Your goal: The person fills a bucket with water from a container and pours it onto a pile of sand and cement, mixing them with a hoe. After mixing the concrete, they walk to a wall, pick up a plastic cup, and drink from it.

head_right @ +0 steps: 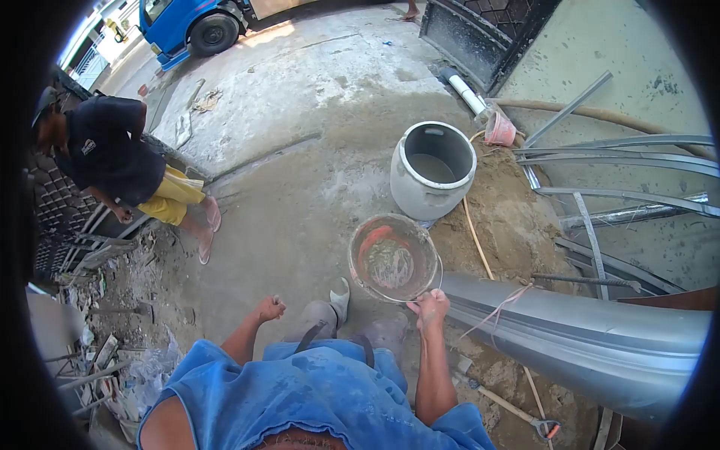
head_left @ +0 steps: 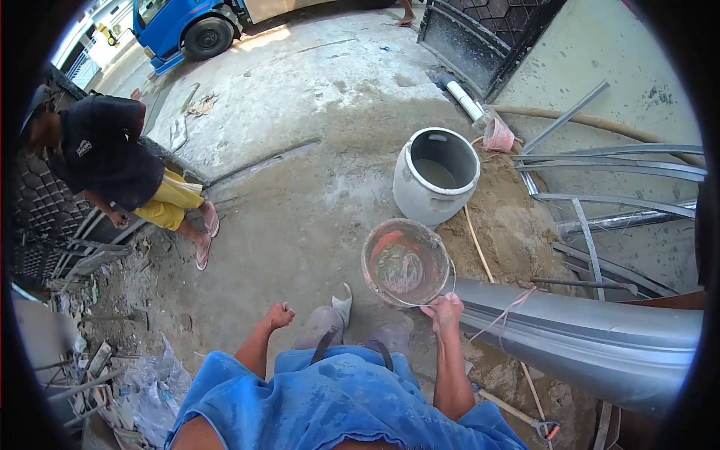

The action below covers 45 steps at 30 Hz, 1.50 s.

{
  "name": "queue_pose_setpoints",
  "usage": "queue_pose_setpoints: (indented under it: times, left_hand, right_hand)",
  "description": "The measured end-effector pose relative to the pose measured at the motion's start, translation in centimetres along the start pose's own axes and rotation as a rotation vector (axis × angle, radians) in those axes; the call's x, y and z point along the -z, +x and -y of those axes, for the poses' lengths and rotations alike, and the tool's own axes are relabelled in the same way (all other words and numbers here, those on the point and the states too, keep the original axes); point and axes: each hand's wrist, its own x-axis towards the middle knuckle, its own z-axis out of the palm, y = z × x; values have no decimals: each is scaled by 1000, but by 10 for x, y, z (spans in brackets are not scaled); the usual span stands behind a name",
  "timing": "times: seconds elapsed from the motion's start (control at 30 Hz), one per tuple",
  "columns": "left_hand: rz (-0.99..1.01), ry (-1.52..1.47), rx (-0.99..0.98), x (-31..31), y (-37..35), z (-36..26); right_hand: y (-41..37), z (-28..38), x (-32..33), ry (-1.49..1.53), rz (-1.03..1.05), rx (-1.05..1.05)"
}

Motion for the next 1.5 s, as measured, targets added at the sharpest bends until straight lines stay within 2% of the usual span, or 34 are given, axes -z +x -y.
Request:
queue_pose_setpoints:
  times: [0.07,0.1,0.17,0.2,0.27,0.37,0.5,0.57,0.63,0.7,0.8,0.87,0.9,0.97,1.0,1.13,1.2,1.27,1.33,1.43,1.5]
  left_hand:
    - [-106,-144,29,30,14,-17]
    - [-106,-148,19,43,22,-25]
    - [-259,-341,-42,60,39,-37]
    - [-269,-350,-48,66,47,-45]
    - [-320,-462,-41,75,61,-61]
    - [-323,-499,24,71,77,-85]
    - [-325,-567,128,44,99,-104]
    - [-370,-570,267,27,116,-113]
    - [-378,-663,358,8,118,-135]
    - [-295,-592,397,-1,133,-165]
    - [-256,-635,284,1,162,-222]
    - [-213,-660,130,13,184,-262]
    - [-213,-655,122,20,197,-277]
    - [-184,-663,-52,37,217,-299]
    - [-209,-655,-69,47,221,-313]
    - [-316,-730,-25,65,244,-320]
    - [-310,-707,21,66,248,-316]
    - [-299,-684,69,60,250,-307]
    - [-239,-525,174,51,251,-301]
    - [-130,-384,183,44,250,-305]
    - [-125,-318,146,41,250,-316]
  right_hand:
    - [20,41,-18,42,30,56]
    - [29,61,-26,80,65,96]
    - [44,109,-54,119,70,116]
    - [56,128,-66,162,73,125]
    - [107,146,-78,154,71,158]
    - [178,170,-99,158,50,186]
    - [253,191,-118,141,-65,42]
    - [310,205,-133,123,-63,14]
    - [335,204,-128,-6,-127,-116]
    - [377,195,-131,-60,-179,-136]
    - [403,211,-152,-158,-265,-221]
    - [411,215,-163,-198,-286,-227]
    - [414,214,-167,-248,-311,-250]
    - [416,207,-168,-257,-307,-271]
    - [419,208,-167,-275,-301,-282]
    - [422,212,-163,-220,-316,-346]
    - [422,219,-165,-320,-268,-394]
    - [441,207,-160,-276,-263,-410]
    - [453,197,-158,-255,-231,-394]
    - [465,195,-159,-352,-180,-416]
    - [484,182,-158,-354,-145,-409]
